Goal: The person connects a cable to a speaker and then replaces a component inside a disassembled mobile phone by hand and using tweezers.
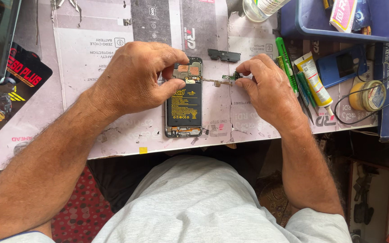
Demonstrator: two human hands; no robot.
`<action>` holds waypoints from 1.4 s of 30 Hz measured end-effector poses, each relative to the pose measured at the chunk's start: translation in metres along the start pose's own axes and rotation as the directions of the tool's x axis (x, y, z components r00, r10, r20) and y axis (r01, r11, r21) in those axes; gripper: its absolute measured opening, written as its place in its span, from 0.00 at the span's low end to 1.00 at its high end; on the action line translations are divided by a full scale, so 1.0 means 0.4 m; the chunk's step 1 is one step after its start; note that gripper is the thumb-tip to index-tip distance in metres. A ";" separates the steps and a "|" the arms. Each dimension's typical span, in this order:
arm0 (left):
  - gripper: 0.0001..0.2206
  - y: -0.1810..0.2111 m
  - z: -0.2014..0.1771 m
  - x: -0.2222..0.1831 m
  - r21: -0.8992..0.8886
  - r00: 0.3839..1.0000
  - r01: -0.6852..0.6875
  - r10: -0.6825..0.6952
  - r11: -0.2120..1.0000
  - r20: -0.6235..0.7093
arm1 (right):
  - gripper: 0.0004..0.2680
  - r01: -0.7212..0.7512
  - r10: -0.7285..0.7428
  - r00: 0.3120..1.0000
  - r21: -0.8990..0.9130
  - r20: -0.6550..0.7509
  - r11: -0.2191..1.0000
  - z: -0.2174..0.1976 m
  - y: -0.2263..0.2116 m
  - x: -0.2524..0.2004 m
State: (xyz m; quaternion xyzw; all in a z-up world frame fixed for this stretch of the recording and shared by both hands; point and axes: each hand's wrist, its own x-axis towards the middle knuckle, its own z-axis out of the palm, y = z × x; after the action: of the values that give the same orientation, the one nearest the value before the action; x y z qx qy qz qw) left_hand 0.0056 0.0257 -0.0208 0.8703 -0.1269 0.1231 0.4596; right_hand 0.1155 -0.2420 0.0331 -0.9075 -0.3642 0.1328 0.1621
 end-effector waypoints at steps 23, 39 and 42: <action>0.14 0.029 0.028 0.000 -0.427 0.977 0.214 -0.191 0.879 0.097 | 0.10 0.276 -0.249 0.960 0.291 -0.126 0.916 0.063 -0.117 -0.019; 0.14 -0.014 0.034 -0.024 -0.311 0.996 0.083 -0.075 0.947 0.038 | 0.06 0.147 -0.122 0.989 0.379 -0.089 0.914 0.066 -0.041 -0.079; 0.13 -0.015 0.023 -0.028 -0.162 0.997 0.050 -0.040 0.985 0.063 | 0.07 0.099 -0.069 0.993 0.382 -0.093 0.919 0.056 -0.020 -0.109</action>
State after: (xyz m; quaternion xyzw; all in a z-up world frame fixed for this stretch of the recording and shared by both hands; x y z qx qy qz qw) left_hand -0.0022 0.0226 -0.0339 0.8356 -0.1303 0.0759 0.5283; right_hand 0.0721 -0.2629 0.0211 -0.8458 -0.3630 0.1593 0.3571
